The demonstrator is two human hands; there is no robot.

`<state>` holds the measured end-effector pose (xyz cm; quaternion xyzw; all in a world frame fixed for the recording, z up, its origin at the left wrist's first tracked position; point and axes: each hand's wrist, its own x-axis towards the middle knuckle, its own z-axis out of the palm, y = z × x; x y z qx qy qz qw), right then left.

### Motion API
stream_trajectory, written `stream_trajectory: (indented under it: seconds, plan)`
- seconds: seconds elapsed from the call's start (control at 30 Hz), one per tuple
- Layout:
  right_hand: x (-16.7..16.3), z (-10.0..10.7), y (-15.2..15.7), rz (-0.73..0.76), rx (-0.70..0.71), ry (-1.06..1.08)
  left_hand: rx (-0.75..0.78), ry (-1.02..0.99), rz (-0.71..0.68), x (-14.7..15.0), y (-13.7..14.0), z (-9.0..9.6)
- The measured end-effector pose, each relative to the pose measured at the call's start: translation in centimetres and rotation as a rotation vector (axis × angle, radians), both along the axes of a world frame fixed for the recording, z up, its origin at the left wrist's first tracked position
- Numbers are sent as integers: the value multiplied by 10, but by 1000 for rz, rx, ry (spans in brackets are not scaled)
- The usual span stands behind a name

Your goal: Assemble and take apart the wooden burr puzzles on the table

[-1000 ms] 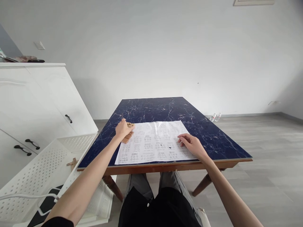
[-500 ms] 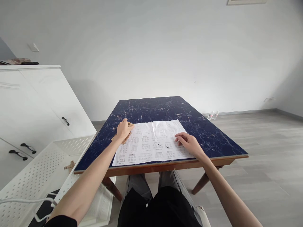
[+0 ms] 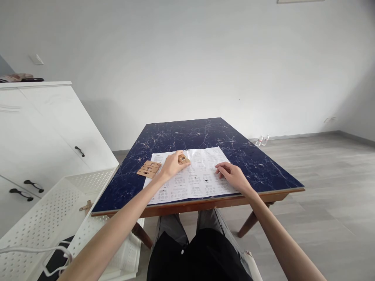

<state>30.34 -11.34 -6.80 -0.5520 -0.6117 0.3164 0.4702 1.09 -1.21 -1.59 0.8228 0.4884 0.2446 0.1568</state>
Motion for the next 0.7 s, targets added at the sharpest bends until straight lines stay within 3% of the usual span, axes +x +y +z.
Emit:
stream_trajectory:
  seconds: [0.23,0.7]
  plan:
    - [0,1,0,1,3,1,-66,19,-140,22,-24,-13]
    - [1,3,0,3,8,15,-49,17,-182,11,-30,-17]
